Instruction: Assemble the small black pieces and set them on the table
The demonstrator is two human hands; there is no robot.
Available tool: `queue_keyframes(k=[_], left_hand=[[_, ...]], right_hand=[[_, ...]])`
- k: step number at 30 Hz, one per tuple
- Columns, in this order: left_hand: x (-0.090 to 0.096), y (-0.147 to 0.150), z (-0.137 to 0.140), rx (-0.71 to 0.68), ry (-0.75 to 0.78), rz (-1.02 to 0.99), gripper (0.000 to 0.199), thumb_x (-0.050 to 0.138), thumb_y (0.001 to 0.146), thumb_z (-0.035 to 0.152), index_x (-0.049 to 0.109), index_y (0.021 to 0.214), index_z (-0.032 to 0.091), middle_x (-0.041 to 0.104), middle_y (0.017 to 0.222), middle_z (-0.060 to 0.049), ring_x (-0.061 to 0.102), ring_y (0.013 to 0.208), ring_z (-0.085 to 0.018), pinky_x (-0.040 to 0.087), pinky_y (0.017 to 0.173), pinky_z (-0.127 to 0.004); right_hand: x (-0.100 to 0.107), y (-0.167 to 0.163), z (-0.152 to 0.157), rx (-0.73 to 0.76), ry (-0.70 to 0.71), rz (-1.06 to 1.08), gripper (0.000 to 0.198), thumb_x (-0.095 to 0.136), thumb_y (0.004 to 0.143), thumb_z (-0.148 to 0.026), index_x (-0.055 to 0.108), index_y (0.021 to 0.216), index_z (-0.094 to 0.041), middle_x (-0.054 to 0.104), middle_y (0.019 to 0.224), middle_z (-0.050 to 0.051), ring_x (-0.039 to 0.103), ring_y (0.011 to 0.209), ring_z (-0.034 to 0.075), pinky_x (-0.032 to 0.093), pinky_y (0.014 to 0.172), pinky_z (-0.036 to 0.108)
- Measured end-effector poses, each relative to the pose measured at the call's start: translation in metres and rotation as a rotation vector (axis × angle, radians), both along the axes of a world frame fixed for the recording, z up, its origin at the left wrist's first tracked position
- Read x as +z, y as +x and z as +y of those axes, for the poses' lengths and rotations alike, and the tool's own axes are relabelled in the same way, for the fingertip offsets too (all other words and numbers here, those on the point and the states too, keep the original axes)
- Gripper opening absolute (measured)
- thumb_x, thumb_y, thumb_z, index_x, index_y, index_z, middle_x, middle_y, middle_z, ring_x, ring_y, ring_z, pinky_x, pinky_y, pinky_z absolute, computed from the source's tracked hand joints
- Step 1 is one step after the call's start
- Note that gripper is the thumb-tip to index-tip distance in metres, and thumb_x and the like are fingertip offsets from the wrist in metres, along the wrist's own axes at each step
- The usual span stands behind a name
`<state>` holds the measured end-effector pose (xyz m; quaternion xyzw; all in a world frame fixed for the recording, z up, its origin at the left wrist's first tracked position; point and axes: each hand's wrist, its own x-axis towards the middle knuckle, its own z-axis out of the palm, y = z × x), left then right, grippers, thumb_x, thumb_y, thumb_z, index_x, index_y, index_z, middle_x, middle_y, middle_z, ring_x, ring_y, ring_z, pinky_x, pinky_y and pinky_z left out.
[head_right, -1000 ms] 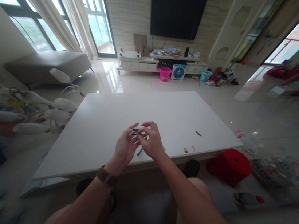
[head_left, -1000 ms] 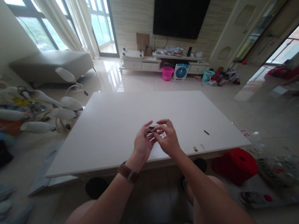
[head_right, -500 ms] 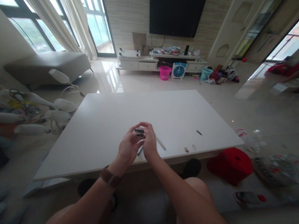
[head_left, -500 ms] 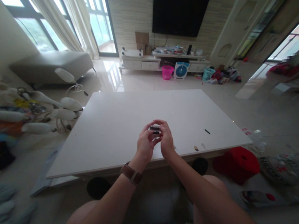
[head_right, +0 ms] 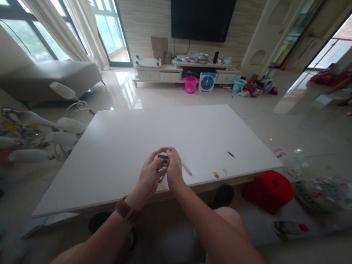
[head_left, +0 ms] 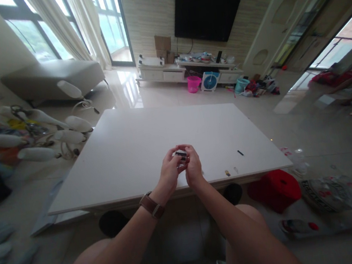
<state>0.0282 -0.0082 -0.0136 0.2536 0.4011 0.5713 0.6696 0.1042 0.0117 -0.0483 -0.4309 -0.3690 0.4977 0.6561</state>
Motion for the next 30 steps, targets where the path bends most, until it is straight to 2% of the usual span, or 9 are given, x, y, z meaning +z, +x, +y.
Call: queue_keyframes(k=[14,22,30], left_hand=[[-0.0047,-0.0004,-0.0005,-0.029,0.019,0.041,0.035,0.064,0.068,0.015,0.064,0.103,0.016,0.067,0.081,-0.003,0.064,0.07,-0.013,0.05,0.058,-0.019],[-0.008,0.0005,-0.001,-0.047,0.019,0.025,0.035,0.065,0.066,0.014,0.064,0.101,0.017,0.066,0.082,-0.002,0.065,0.073,-0.014,0.053,0.061,-0.022],[-0.0087,0.0002,-0.001,-0.053,0.014,0.055,0.034,0.065,0.066,0.016,0.063,0.1,0.017,0.065,0.08,-0.001,0.063,0.07,-0.013,0.051,0.057,-0.02]], right_hand=[[0.003,-0.0021,0.0005,-0.02,-0.092,0.083,0.019,0.055,0.079,-0.037,0.064,0.086,-0.022,0.068,0.082,0.0,0.064,0.074,0.016,0.049,0.062,0.025],[0.0043,-0.0014,0.001,-0.033,-0.119,0.088,0.017,0.055,0.078,-0.037,0.061,0.084,-0.022,0.068,0.079,-0.001,0.064,0.068,0.016,0.049,0.06,0.025],[0.0055,-0.0023,-0.0012,-0.025,-0.126,0.107,0.016,0.056,0.078,-0.036,0.06,0.084,-0.022,0.067,0.077,-0.001,0.064,0.066,0.016,0.048,0.058,0.025]])
